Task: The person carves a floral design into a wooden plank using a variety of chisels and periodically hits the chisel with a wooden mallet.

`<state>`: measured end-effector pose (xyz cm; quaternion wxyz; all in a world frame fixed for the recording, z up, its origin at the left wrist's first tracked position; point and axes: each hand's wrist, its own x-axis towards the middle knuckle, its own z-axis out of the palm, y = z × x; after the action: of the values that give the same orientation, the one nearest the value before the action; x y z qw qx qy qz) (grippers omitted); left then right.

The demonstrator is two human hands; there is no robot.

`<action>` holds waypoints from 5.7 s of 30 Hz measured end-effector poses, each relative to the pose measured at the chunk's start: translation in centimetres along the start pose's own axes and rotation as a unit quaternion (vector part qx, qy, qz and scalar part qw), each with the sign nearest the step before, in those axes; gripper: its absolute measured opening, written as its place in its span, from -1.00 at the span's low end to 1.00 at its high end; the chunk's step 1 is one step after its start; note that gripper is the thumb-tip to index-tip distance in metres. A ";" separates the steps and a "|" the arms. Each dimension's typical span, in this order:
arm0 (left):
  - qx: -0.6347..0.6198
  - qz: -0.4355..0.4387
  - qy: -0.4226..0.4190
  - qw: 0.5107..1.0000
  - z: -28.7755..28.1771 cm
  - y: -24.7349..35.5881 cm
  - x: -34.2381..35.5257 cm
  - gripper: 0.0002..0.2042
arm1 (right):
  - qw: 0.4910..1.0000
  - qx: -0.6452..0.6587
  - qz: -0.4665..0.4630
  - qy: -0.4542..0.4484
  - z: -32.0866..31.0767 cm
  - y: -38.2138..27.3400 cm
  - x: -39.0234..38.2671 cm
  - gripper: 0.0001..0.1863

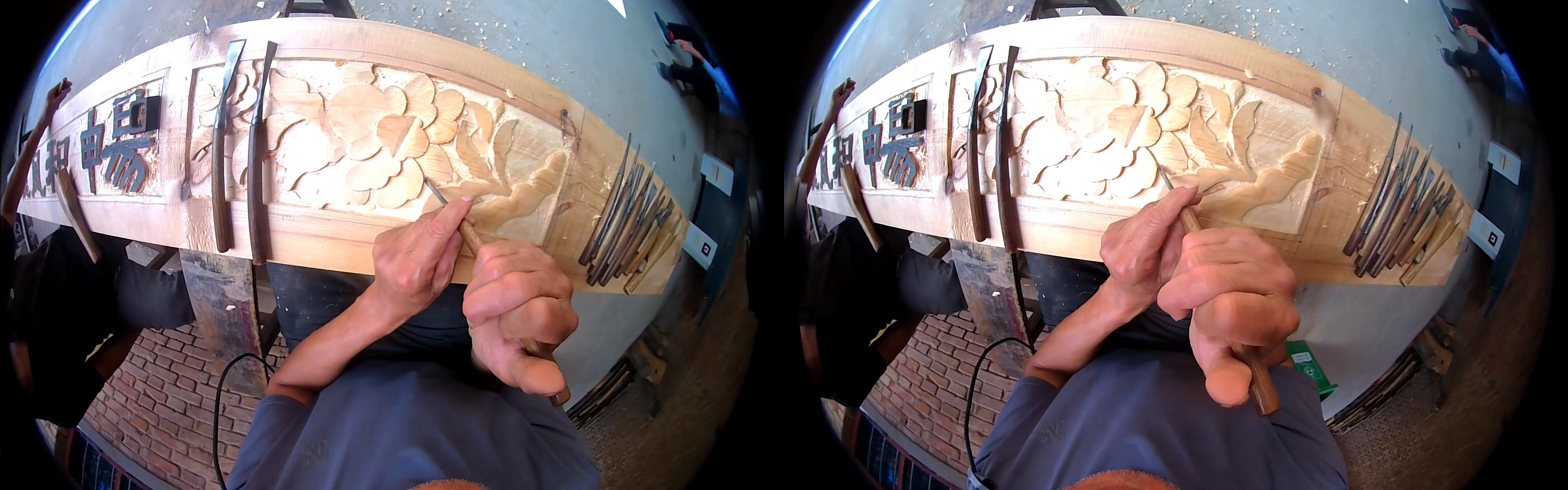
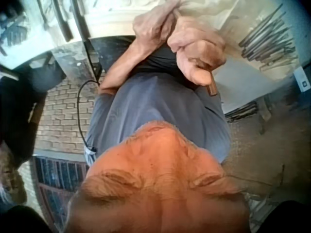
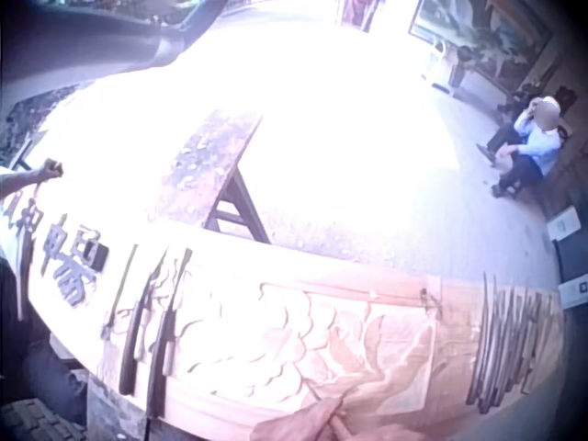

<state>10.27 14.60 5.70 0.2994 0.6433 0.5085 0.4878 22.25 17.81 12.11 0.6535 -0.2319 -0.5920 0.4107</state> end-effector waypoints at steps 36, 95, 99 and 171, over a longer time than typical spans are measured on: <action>-0.003 -0.003 0.014 1.000 0.8 -0.5 1.1 -0.59 | 0.965 -0.181 0.157 0.109 2.0 -0.7 2.5 -0.31; 0.045 0.066 -0.103 0.992 1.1 0.1 1.2 -0.49 | 0.864 -0.437 0.225 -0.110 -5.9 -5.7 1.3 -0.79; 0.032 0.122 -0.035 0.991 0.9 0.2 1.4 -0.48 | 0.853 -0.435 0.206 -0.201 -6.1 -7.4 1.3 -0.78; 0.177 0.085 -0.043 0.980 -7.0 5.1 -9.0 -0.68 | 0.884 -0.434 0.085 -0.151 2.1 -11.6 -4.7 -0.83</action>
<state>5.56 3.74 9.63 0.1599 0.7471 0.5173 0.3856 23.48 7.14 18.92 0.3526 -0.4766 -0.7809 0.1969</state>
